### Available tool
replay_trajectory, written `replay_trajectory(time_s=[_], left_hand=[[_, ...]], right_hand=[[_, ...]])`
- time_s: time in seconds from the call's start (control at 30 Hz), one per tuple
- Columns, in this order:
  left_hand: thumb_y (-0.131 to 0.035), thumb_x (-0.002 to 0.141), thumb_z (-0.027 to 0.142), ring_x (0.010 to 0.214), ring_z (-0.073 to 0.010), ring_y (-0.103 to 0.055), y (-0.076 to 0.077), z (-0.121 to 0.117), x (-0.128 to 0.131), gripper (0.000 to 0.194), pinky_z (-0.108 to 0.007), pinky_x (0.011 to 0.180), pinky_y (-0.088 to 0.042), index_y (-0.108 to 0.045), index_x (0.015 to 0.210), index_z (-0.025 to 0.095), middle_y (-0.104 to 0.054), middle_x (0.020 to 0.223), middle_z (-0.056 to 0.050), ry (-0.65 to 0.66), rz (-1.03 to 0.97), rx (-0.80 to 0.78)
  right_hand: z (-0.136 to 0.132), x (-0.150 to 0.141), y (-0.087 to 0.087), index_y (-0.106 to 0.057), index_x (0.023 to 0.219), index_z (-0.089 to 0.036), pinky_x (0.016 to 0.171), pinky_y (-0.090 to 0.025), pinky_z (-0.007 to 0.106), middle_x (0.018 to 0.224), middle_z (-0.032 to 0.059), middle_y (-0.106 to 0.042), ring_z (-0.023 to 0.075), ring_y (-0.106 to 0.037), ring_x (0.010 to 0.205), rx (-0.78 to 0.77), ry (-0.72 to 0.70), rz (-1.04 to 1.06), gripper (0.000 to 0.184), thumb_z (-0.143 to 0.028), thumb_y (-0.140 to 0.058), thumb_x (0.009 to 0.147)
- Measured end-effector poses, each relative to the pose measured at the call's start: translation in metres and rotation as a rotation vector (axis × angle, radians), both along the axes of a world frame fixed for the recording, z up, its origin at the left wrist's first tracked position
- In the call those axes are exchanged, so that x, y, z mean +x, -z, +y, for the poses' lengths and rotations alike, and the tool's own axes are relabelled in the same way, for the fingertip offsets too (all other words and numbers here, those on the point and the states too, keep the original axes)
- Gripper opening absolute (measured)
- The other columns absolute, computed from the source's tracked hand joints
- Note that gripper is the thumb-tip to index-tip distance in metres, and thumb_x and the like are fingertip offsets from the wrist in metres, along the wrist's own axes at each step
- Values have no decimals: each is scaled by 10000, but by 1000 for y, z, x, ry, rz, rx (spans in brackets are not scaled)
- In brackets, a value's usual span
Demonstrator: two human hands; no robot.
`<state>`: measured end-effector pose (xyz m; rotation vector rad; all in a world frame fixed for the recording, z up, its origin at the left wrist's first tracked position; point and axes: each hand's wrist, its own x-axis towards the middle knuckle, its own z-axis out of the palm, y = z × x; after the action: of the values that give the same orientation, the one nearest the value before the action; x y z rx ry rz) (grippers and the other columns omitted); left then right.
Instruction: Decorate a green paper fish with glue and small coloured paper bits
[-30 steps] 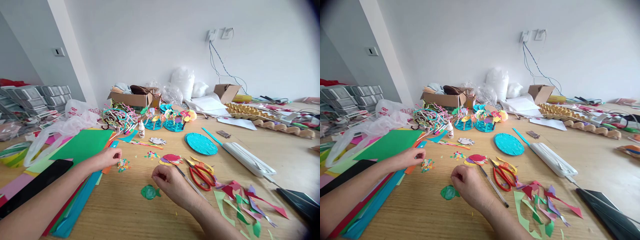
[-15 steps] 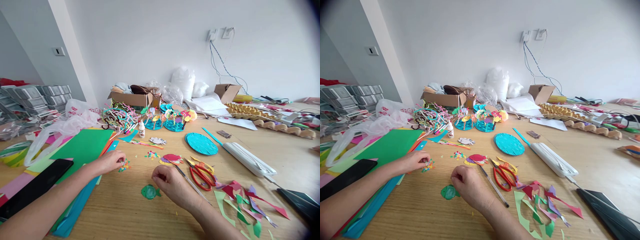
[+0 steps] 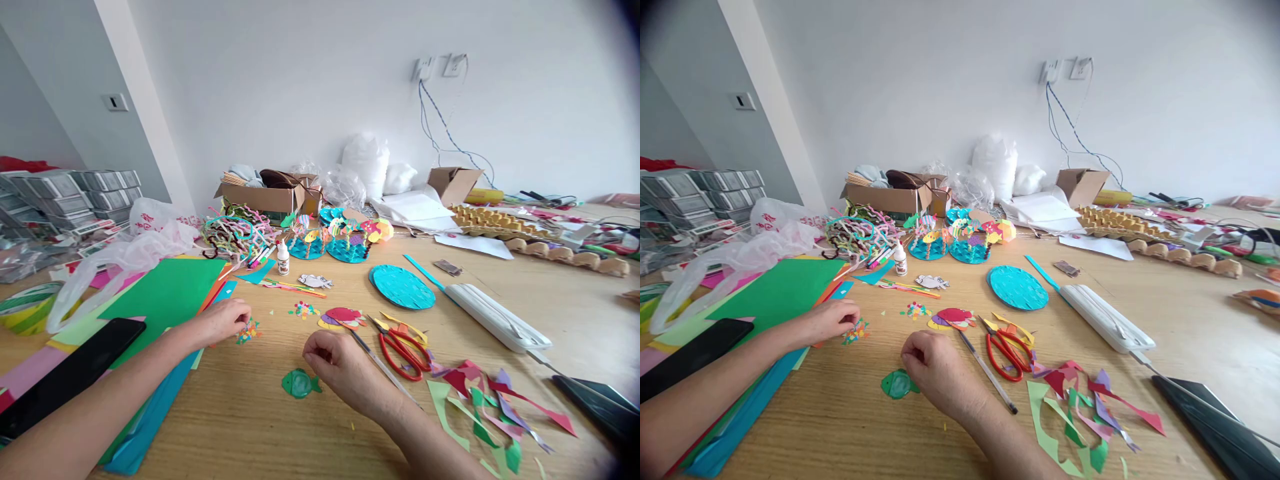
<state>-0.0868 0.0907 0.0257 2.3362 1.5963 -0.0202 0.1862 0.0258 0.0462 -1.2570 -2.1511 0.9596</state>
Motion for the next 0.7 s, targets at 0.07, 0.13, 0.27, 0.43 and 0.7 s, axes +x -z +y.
replay_trajectory(time_s=[0.07, 0.13, 0.27, 0.43, 0.7], left_hand=[[-575, 931, 321, 948, -216, -618, 0, 2, -2, 264, -416, 806, -531, -580, 1143, 165, -603, 1141, -78, -28, -21, -12], [-576, 930, 322, 948, -217, -618, 0, 4, -4, 269, -415, 803, -533, -578, 1148, 165, -601, 1145, -78, -55, -43, -28], [-581, 927, 325, 946, -223, -620, -2, 5, -10, 273, -412, 796, -536, -582, 1142, 157, -605, 1136, -73, -105, -87, -58], [-586, 923, 328, 930, -223, -625, -6, 4, -14, 264, -408, 789, -536, -593, 1116, 147, -615, 1106, -65, -156, -138, -87], [-582, 927, 321, 924, -214, -625, 3, 5, -17, 271, -403, 780, -540, -579, 1138, 152, -609, 1116, -73, -239, -301, -166]], right_hand=[[0, 0, 1, -623, 676, -164, 510, -319, 185, 618, -27, -570, 98, -468, 571, 4, -5, 2, 193, -44, -492, 750], [1, 0, 1, -621, 671, -162, 520, -326, 184, 623, -24, -574, 99, -475, 580, 14, -4, 7, 194, -39, -493, 748], [2, 0, 2, -621, 676, -157, 518, -321, 182, 627, -22, -576, 96, -473, 580, 18, -14, 6, 190, -35, -494, 747], [1, 0, 2, -620, 678, -156, 516, -313, 181, 621, -24, -569, 92, -462, 575, 17, -18, -6, 193, -33, -492, 753], [2, 0, 4, -625, 683, -158, 520, -320, 181, 632, -19, -583, 96, -476, 583, 17, -18, -8, 196, -40, -485, 754]])
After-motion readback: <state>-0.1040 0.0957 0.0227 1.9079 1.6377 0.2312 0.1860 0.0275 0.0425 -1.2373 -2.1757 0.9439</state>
